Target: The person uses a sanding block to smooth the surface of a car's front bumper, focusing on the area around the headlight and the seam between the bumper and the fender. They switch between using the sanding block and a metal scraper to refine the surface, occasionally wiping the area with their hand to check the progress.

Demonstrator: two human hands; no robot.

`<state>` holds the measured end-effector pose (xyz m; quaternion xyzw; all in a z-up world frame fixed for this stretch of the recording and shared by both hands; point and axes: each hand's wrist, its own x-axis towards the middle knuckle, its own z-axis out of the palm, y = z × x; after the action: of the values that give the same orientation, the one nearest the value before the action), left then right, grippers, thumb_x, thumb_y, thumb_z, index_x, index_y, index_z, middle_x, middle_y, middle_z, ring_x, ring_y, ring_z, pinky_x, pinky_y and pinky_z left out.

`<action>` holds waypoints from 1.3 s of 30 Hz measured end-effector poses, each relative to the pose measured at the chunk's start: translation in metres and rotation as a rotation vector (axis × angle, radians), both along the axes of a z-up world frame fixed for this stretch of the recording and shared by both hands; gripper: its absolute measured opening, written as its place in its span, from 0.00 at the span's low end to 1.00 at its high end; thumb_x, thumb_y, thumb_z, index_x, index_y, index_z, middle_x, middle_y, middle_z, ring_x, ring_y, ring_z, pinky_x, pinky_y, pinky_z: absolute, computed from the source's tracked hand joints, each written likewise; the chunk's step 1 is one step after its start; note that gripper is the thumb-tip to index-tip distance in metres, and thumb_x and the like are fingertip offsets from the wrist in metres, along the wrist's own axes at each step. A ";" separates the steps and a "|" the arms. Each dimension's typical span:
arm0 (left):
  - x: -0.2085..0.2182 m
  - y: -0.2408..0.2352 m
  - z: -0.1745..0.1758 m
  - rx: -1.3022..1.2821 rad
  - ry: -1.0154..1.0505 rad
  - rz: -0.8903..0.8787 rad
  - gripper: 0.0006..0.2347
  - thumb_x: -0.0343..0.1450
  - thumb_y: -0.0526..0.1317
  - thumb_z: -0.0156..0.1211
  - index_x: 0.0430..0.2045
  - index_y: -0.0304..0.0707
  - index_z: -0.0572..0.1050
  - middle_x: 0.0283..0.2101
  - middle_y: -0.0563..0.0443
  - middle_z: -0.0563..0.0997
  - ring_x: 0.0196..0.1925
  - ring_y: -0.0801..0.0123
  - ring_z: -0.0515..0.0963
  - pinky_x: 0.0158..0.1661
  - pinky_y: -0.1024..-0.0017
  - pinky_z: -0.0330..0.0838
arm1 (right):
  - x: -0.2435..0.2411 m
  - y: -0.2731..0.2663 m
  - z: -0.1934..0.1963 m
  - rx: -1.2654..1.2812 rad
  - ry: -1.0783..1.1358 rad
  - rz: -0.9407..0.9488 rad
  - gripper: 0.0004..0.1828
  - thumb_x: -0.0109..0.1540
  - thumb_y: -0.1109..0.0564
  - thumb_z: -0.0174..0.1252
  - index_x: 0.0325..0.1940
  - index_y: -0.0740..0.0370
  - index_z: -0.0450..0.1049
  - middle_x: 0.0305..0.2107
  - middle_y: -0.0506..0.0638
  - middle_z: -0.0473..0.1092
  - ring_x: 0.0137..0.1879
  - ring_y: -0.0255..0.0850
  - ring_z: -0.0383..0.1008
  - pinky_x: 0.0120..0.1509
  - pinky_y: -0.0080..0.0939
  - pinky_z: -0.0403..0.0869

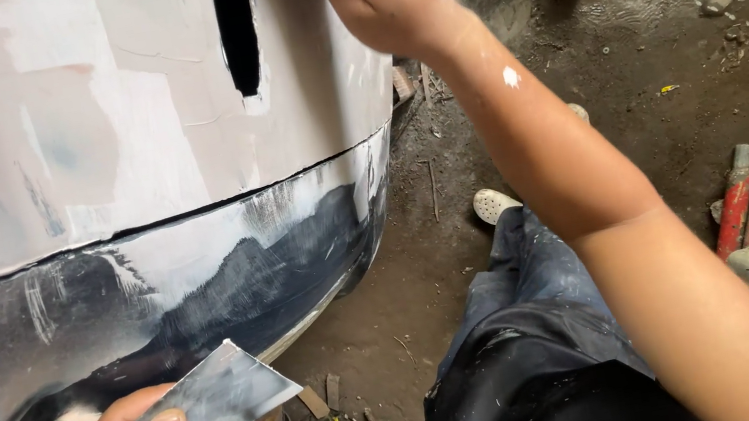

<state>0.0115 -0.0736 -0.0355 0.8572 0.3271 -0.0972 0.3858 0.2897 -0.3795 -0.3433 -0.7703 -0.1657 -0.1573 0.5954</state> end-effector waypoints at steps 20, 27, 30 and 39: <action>-0.001 -0.012 0.004 -0.070 -0.143 0.052 0.19 0.74 0.40 0.64 0.44 0.11 0.74 0.34 0.28 0.80 0.32 0.62 0.79 0.37 0.66 0.74 | -0.158 0.024 0.052 0.113 0.120 0.034 0.34 0.56 0.69 0.49 0.68 0.65 0.69 0.62 0.58 0.71 0.68 0.47 0.72 0.77 0.56 0.65; -0.004 0.005 0.003 0.008 -0.095 0.023 0.19 0.76 0.43 0.63 0.43 0.14 0.72 0.36 0.30 0.80 0.37 0.59 0.84 0.43 0.60 0.82 | -0.063 0.027 -0.073 0.375 0.508 -0.126 0.29 0.62 0.68 0.47 0.69 0.62 0.70 0.59 0.58 0.76 0.66 0.47 0.77 0.70 0.43 0.73; -0.022 0.076 0.014 0.091 0.236 0.053 0.20 0.75 0.44 0.64 0.50 0.18 0.76 0.26 0.25 0.78 0.21 0.56 0.78 0.25 0.57 0.75 | -0.070 0.037 -0.079 0.317 0.393 -0.113 0.31 0.62 0.69 0.46 0.71 0.62 0.69 0.61 0.59 0.74 0.69 0.48 0.75 0.76 0.45 0.71; -0.006 0.187 0.025 0.152 0.496 -0.128 0.27 0.67 0.53 0.64 0.49 0.23 0.79 0.28 0.31 0.82 0.26 0.57 0.86 0.34 0.59 0.80 | -0.185 0.076 -0.019 0.206 0.226 -0.047 0.35 0.58 0.67 0.48 0.72 0.61 0.64 0.65 0.58 0.69 0.74 0.49 0.67 0.81 0.56 0.64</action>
<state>0.0052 0.1135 -0.0110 0.8526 0.3631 -0.3037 0.2214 0.1045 -0.3033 -0.3620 -0.7216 -0.0626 -0.0995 0.6823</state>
